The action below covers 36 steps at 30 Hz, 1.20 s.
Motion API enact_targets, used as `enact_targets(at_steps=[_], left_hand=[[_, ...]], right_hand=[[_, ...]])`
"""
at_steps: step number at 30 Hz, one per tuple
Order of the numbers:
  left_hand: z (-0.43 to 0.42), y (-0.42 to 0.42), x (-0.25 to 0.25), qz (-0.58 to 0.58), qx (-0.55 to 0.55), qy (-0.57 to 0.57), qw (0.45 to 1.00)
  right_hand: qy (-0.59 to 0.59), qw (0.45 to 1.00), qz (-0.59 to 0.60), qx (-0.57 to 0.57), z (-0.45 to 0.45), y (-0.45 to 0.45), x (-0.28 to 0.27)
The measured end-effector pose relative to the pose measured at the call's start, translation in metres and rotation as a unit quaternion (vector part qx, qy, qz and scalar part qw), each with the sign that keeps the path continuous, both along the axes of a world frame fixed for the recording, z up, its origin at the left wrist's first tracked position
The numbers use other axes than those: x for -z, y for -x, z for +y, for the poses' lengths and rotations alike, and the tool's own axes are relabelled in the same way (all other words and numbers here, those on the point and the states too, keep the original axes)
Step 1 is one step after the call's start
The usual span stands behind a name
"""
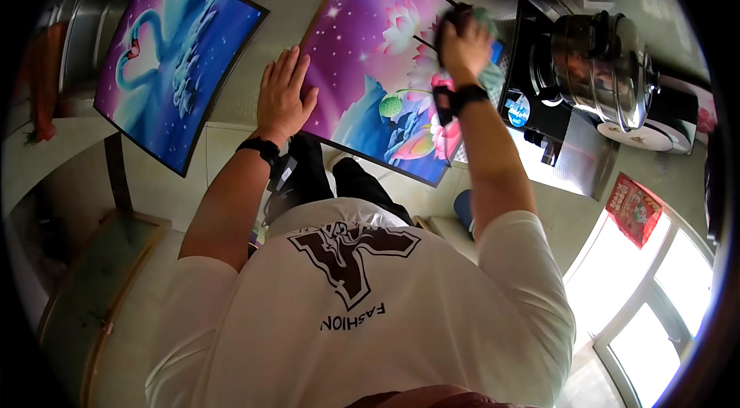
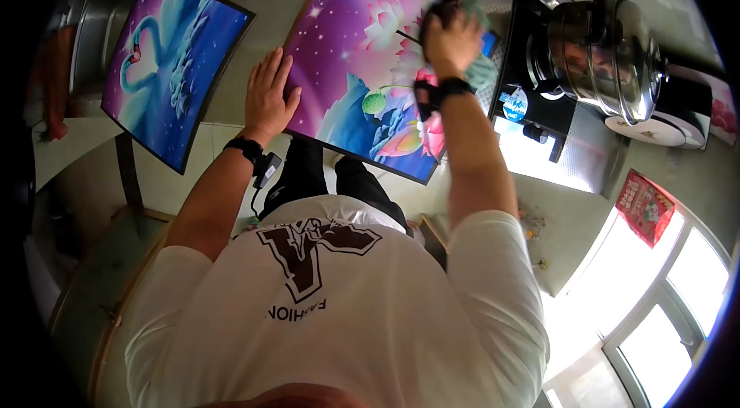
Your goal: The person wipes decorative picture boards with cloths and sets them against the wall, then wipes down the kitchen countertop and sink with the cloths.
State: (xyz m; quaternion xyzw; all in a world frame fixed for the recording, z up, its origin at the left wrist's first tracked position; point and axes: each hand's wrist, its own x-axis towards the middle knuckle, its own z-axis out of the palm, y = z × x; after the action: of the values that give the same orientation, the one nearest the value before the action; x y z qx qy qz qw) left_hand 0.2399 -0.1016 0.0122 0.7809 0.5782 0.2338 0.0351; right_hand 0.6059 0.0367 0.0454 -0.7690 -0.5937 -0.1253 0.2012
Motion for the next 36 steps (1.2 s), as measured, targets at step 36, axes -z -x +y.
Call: enact_targets(at_steps=[36], left_hand=[[0.19, -0.124, -0.06, 0.115, 0.003, -0.081, 0.99]], right_hand=[[0.012, 0.998, 0.004, -0.056, -0.132, -0.039, -0.005]])
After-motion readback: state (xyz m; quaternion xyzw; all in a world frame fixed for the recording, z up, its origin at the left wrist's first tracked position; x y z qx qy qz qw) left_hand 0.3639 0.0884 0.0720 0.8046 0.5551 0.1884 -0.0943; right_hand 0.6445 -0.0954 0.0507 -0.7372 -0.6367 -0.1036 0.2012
